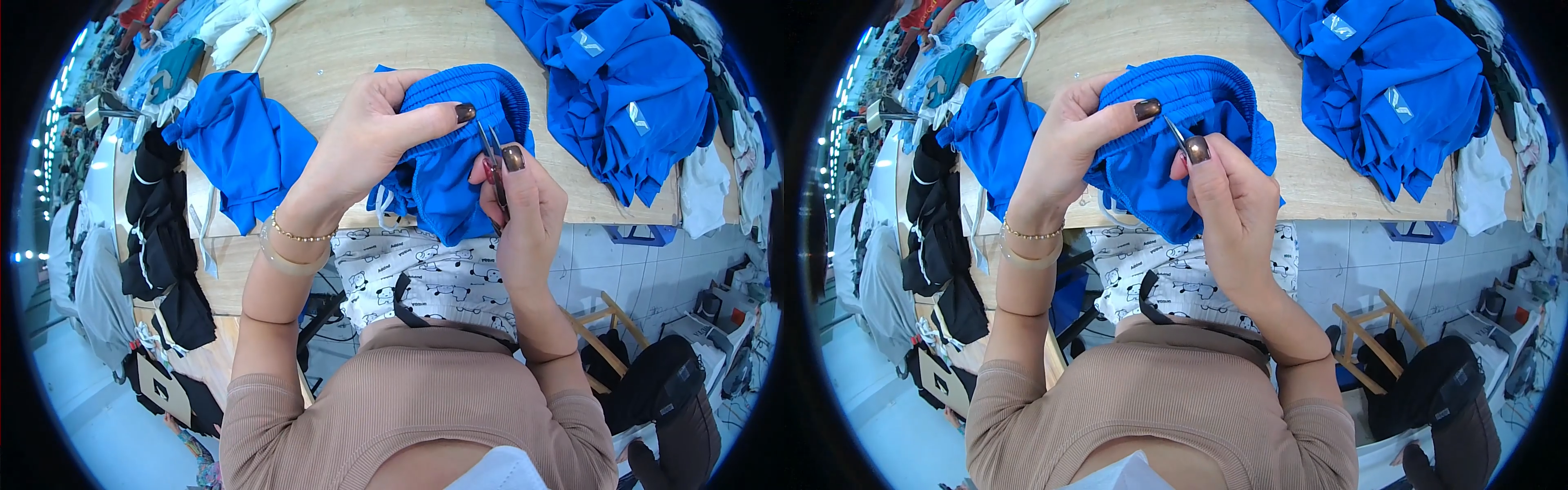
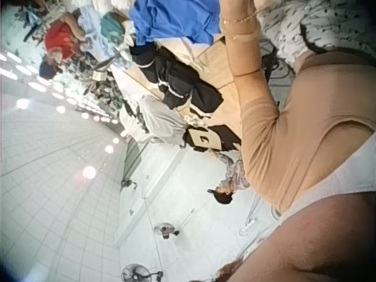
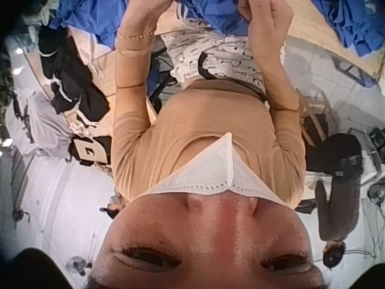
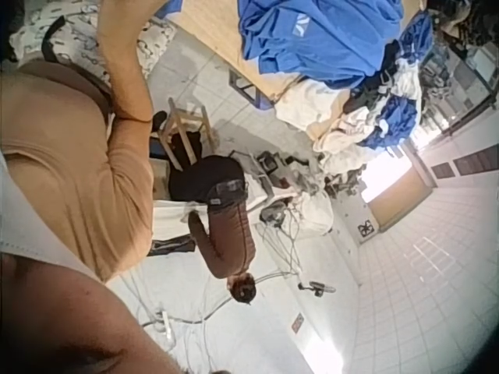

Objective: Trimming loose or excess threads from blue athletic shorts using small snips in a factory setting.

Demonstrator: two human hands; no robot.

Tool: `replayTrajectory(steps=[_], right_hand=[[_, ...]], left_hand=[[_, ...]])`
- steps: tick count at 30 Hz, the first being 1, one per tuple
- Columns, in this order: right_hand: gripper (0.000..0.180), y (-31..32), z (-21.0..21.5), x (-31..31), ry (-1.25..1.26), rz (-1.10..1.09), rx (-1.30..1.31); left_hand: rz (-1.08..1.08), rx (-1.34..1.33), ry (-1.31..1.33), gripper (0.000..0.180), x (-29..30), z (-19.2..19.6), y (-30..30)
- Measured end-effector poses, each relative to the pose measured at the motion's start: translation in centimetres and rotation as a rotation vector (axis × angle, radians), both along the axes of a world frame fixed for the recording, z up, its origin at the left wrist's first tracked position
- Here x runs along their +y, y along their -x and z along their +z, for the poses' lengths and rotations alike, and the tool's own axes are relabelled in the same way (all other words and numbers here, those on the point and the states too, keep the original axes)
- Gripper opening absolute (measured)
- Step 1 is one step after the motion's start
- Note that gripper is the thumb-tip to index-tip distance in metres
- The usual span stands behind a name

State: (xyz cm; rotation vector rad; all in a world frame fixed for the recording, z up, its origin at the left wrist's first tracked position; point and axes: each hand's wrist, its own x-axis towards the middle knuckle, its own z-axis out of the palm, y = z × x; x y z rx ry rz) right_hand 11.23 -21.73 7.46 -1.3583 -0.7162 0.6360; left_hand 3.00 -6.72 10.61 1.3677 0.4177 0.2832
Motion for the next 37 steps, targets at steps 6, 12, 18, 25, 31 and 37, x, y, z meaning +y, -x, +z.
replayTrajectory(steps=[6,12,18,25,31,37], right_hand=[[0.039,-0.1,-0.2,0.1,-0.025,0.003,0.087],[0.035,-0.4,0.0,0.1,-0.039,0.089,0.363],[0.037,-0.6,0.2,0.3,-0.037,0.112,0.448],[0.041,-1.1,-0.1,0.4,-0.127,0.114,0.523],[0.041,-5.2,1.4,2.4,-0.068,0.107,0.167],[0.032,-8.6,-0.5,3.0,-0.021,0.278,0.262]], left_hand=[[0.027,-0.018,-0.031,0.023,-0.3,-0.1,-0.1],[0.060,-0.091,-0.120,0.023,-0.6,-0.6,-0.3],[0.060,-0.089,-0.101,0.022,-0.4,-0.6,-0.4],[0.006,-0.007,-0.075,0.023,0.3,-0.3,-0.1],[-0.124,0.036,-0.106,0.021,0.7,0.5,0.0],[-0.251,0.125,-0.200,0.027,1.7,1.1,0.8]])
